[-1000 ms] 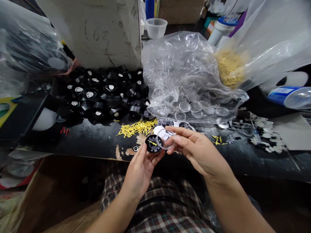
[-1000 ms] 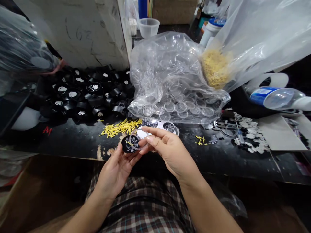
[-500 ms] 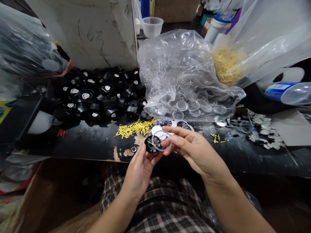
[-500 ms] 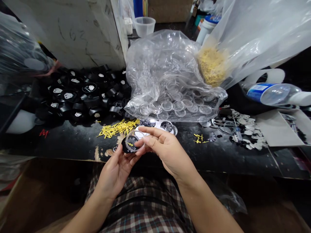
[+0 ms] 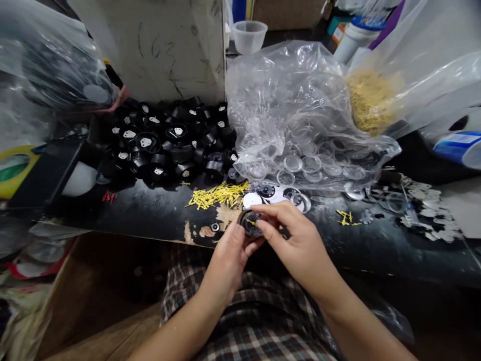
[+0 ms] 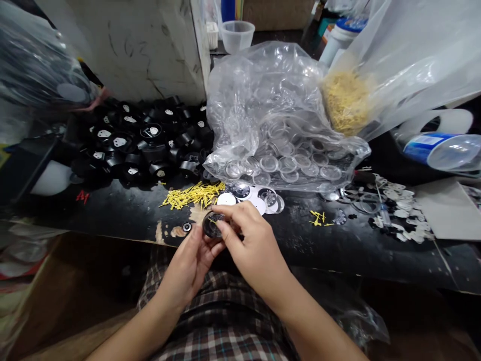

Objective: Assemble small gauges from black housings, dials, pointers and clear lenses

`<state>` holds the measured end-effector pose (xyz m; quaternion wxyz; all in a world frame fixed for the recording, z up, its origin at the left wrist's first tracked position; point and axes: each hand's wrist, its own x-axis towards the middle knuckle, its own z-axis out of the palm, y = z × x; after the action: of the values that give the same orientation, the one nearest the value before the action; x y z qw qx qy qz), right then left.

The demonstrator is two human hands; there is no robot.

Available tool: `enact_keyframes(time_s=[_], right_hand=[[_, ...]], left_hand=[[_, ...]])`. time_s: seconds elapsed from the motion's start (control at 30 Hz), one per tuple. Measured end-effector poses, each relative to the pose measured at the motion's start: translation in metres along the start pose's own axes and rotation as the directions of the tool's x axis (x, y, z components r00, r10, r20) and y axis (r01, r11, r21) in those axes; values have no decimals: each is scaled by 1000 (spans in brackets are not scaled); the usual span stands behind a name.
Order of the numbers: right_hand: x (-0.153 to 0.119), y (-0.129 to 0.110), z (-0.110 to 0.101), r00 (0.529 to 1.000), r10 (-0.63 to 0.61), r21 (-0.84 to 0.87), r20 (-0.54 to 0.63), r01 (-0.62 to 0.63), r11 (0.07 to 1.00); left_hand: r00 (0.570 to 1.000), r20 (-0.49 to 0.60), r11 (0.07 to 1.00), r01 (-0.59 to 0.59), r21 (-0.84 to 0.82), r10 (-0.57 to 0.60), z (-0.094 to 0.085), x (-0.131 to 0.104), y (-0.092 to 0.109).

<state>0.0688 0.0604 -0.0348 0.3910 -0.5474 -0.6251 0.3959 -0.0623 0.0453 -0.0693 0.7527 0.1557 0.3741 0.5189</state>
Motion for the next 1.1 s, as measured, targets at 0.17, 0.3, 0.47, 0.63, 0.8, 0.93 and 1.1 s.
enact_keyframes(time_s=[0.17, 0.3, 0.47, 0.63, 0.8, 0.93, 1.1], right_hand=[[-1, -1, 4, 990, -137, -190, 28, 139, 972], [5, -3, 5, 994, -105, -257, 17, 106, 961], [10, -3, 19, 976, -212, -423, -40, 176, 889], [11, 2, 23, 965, -124, -190, 229, 170, 967], [11, 10, 17, 979, 27, -96, 200, -8, 995], [12, 1, 31, 928, -31, -88, 372, 69, 994], [5, -10, 40, 881, -67, -121, 468, 140, 983]], left_hand=[[995, 64, 974, -95, 205, 83, -5, -3, 3], [985, 132, 925, -152, 349, 111, -7, -10, 3], [980, 156, 868, -182, 461, 122, -2, -14, 6], [997, 22, 821, -79, 566, 80, -48, -36, 25], [830, -369, 614, 41, 788, 418, -136, -84, 47], [686, -61, 244, -173, 954, 725, -132, -64, 71], [622, 227, -62, -275, 959, 750, -77, 35, 113]])
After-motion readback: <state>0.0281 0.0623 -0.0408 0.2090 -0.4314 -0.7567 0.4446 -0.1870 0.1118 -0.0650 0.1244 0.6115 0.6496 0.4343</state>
